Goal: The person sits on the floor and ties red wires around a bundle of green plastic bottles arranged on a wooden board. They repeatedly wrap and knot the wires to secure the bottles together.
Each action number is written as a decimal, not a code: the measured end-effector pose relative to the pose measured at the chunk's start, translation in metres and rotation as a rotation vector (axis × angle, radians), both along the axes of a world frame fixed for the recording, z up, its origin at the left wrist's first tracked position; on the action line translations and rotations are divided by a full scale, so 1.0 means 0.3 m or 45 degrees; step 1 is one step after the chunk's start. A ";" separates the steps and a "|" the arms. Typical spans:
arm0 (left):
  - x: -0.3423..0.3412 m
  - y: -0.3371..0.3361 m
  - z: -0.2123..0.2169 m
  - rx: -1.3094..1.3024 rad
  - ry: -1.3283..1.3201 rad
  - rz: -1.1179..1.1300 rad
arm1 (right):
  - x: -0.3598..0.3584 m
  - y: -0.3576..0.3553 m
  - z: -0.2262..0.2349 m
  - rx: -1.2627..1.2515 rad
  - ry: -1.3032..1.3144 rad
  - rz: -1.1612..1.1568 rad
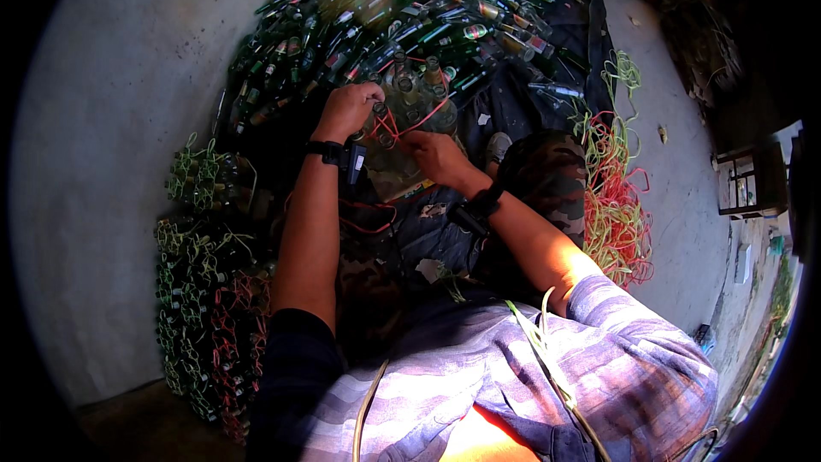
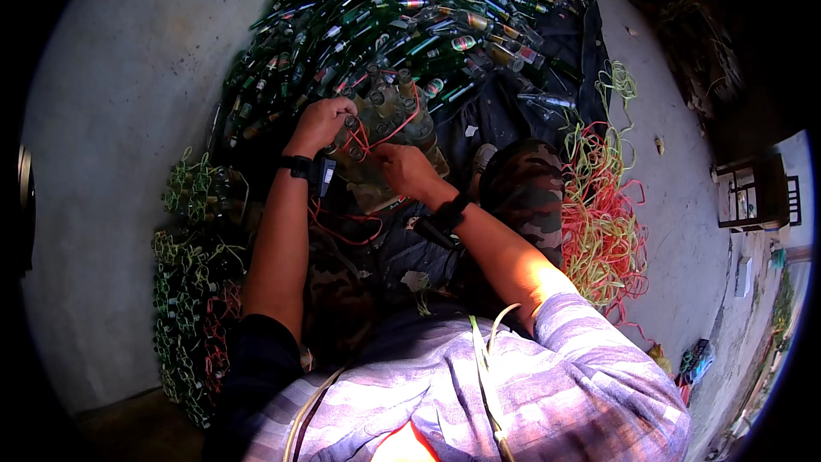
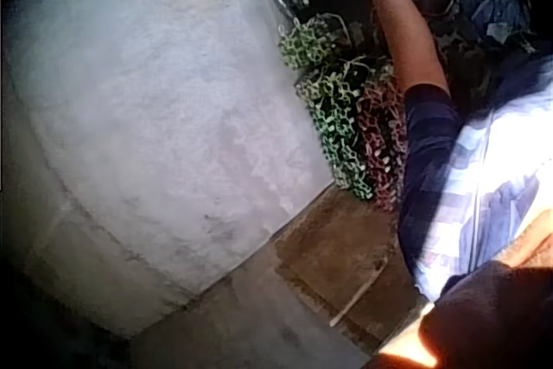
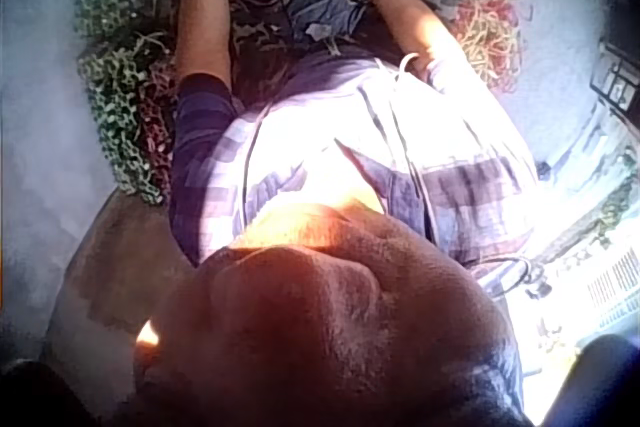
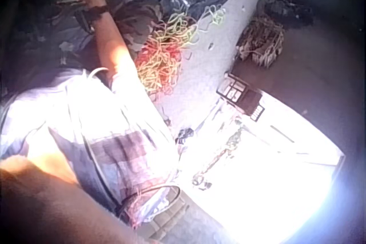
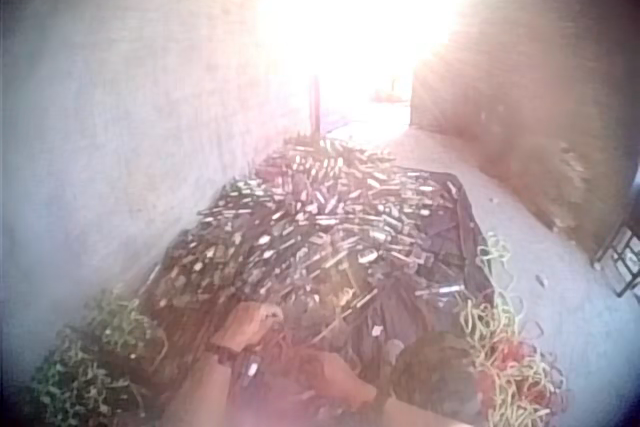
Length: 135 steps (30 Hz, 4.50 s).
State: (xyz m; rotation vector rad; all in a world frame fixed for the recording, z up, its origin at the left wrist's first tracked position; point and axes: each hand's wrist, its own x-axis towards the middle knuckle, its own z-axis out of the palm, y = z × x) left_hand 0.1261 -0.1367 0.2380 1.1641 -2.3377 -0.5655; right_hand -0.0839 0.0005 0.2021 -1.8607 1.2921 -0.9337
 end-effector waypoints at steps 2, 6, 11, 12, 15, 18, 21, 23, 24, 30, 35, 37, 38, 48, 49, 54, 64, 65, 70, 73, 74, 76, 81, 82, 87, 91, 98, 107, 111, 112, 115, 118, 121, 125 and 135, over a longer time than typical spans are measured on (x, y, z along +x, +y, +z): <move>0.011 -0.009 -0.013 -0.003 -0.015 -0.006 | -0.003 -0.003 0.001 -0.017 0.004 0.022; 0.008 -0.013 -0.015 0.015 -0.034 -0.009 | -0.009 -0.003 0.011 0.034 0.056 0.015; 0.000 -0.010 -0.012 -0.014 -0.051 0.016 | -0.008 -0.005 0.010 0.002 0.029 0.015; -0.003 -0.009 -0.014 -0.029 -0.060 0.026 | -0.005 -0.006 0.010 0.000 0.026 0.016; 0.001 -0.012 -0.019 -0.028 -0.077 0.058 | -0.003 -0.007 0.010 -0.016 0.017 0.031; 0.003 -0.014 -0.028 -0.038 -0.085 0.066 | -0.003 -0.011 0.010 0.016 0.006 0.012; -0.002 -0.010 -0.028 -0.047 -0.085 0.088 | 0.003 -0.009 0.003 0.039 -0.008 -0.024; -0.005 -0.008 -0.023 -0.038 -0.080 0.099 | 0.002 -0.010 0.002 0.034 -0.008 -0.026; -0.004 -0.007 -0.023 -0.028 -0.078 0.098 | 0.003 -0.010 0.000 0.033 -0.011 -0.026; -0.003 -0.010 -0.023 -0.018 -0.064 0.078 | -0.002 -0.020 0.005 0.042 -0.024 0.007; -0.005 -0.021 -0.026 0.033 -0.021 0.054 | -0.012 -0.018 0.010 0.021 -0.018 0.031; 0.001 -0.025 -0.031 0.032 -0.040 0.047 | -0.008 -0.014 0.027 0.024 -0.029 0.044; 0.004 -0.029 -0.032 0.059 -0.022 0.039 | -0.008 -0.011 0.035 0.033 -0.027 0.047; -0.001 -0.042 -0.010 0.216 0.015 -0.032 | -0.009 -0.013 0.034 -0.026 0.019 0.080; -0.003 -0.041 -0.009 0.197 0.001 -0.038 | -0.011 -0.013 0.035 -0.056 0.012 0.089; -0.013 -0.033 0.007 0.212 -0.027 -0.038 | -0.033 -0.031 0.050 -0.061 0.068 0.120; -0.010 -0.047 0.009 0.260 -0.004 -0.141 | -0.016 -0.002 0.058 -0.022 0.106 0.064; -0.012 -0.045 0.005 0.250 -0.026 -0.145 | -0.019 -0.001 0.065 -0.018 0.118 0.062; -0.018 -0.049 0.002 0.230 -0.134 -0.136 | -0.021 -0.002 0.063 -0.011 0.154 0.045; -0.014 -0.035 0.011 0.173 -0.120 -0.141 | -0.026 0.001 0.066 -0.008 0.159 0.045; -0.014 -0.031 0.014 0.187 -0.124 -0.140 | -0.032 -0.003 0.067 -0.004 0.181 0.056; -0.008 -0.025 0.022 0.212 -0.134 -0.134 | -0.039 -0.006 0.076 -0.019 0.183 0.072; 0.003 -0.015 0.039 0.295 -0.124 -0.132 | -0.070 -0.016 0.071 -0.118 0.208 0.118; 0.004 -0.012 0.043 0.289 -0.115 -0.137 | -0.080 -0.018 0.070 -0.094 0.164 0.141; 0.023 0.001 0.011 -0.007 0.037 -0.070 | -0.105 -0.045 0.036 -0.155 0.282 0.218; 0.022 0.079 0.050 -0.349 0.066 0.067 | -0.139 -0.042 0.030 -0.123 0.173 0.248; -0.046 0.304 0.033 -0.473 0.049 -0.183 | -0.166 -0.035 -0.007 -0.113 0.061 0.299; -0.029 0.327 -0.014 -0.389 -0.001 -0.222 | -0.190 -0.018 0.060 -0.146 0.142 0.459; -0.041 0.327 0.002 -0.408 0.008 -0.231 | -0.235 -0.037 0.062 -0.272 0.084 0.550; -0.038 0.326 -0.001 -0.395 0.002 -0.215 | -0.246 -0.030 0.091 -0.369 0.194 0.532; -0.035 0.326 -0.003 -0.414 -0.008 -0.169 | -0.216 0.026 0.218 0.300 -0.228 0.254; -0.044 0.315 -0.020 -0.447 -0.132 -0.125 | -0.219 0.015 0.213 0.717 -0.553 0.054; -0.052 0.312 -0.018 -0.428 -0.147 -0.109 | -0.191 0.010 0.194 0.693 -0.849 0.110; -0.051 0.315 -0.016 -0.408 -0.102 -0.094 | -0.155 -0.015 0.178 0.550 -0.983 0.160; -0.027 0.311 -0.012 -0.378 -0.081 -0.138 | -0.078 -0.042 0.142 0.519 -1.442 0.309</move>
